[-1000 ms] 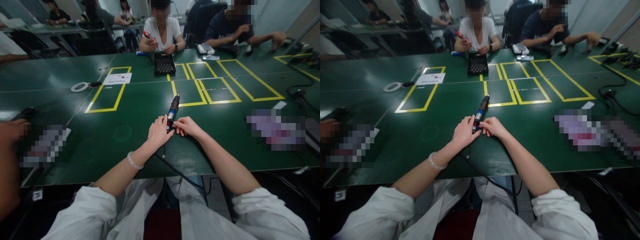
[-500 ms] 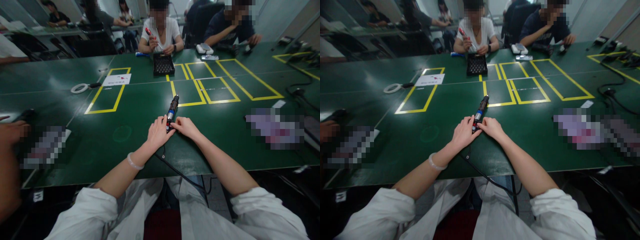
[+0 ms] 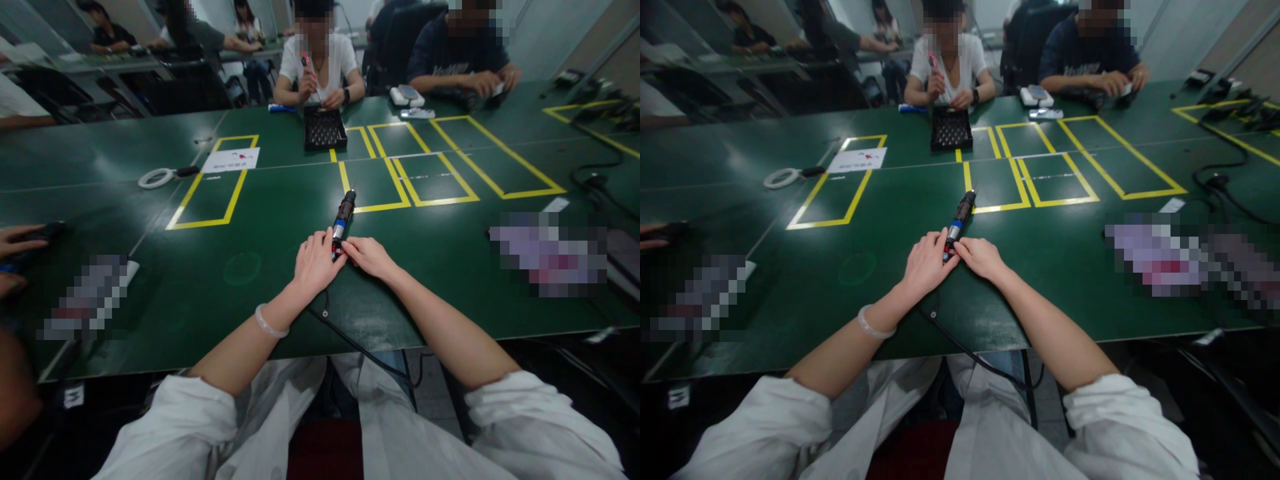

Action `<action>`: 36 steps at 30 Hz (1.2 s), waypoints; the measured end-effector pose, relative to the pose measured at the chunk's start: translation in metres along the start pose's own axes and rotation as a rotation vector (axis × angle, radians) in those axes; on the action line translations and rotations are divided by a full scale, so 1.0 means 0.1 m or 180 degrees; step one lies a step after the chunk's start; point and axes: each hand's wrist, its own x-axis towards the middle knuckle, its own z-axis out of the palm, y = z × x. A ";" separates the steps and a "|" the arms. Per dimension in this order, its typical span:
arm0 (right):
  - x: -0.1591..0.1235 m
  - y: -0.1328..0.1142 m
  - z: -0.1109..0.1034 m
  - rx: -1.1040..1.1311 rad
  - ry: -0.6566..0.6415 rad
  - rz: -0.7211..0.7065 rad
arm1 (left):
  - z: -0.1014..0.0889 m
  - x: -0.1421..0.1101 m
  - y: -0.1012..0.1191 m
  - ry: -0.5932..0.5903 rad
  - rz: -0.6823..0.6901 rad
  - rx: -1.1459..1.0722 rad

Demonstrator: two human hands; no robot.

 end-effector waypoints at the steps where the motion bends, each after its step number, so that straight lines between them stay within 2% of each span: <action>1: 0.00 0.01 0.00 0.0009 0.0003 -0.0042 | 0.00 0.00 -0.01 0.0009 0.0019 0.0002; 6: -0.02 0.05 -0.01 0.0213 -0.0020 -0.0248 | -0.03 0.01 -0.11 0.0004 0.0079 0.0060; 10: -0.03 0.08 -0.02 0.0341 0.0024 -0.0337 | -0.06 0.01 -0.33 -0.0040 0.0048 0.0142; 14: -0.03 0.08 -0.02 0.0356 0.0016 -0.0364 | -0.10 0.01 -0.73 -0.0087 -0.0254 0.0345; 23: -0.04 0.10 -0.01 0.0334 -0.0010 -0.0320 | -0.27 -0.08 -1.91 -0.0211 -0.1167 0.0925; 28: -0.04 0.11 0.00 0.0285 -0.0006 -0.0318 | -0.36 -0.11 -2.45 -0.0313 -0.1613 0.1199; 32: -0.03 0.12 0.01 0.0264 -0.0002 -0.0294 | -0.47 -0.11 -2.73 -0.0535 -0.2004 0.1212; 34: -0.03 0.12 0.01 0.0281 -0.0008 -0.0297 | -0.53 -0.12 -2.76 -0.0644 -0.2119 0.1128; 36: -0.03 0.12 0.01 0.0292 -0.0010 -0.0298 | -0.57 -0.14 -2.72 -0.0487 -0.2065 0.1077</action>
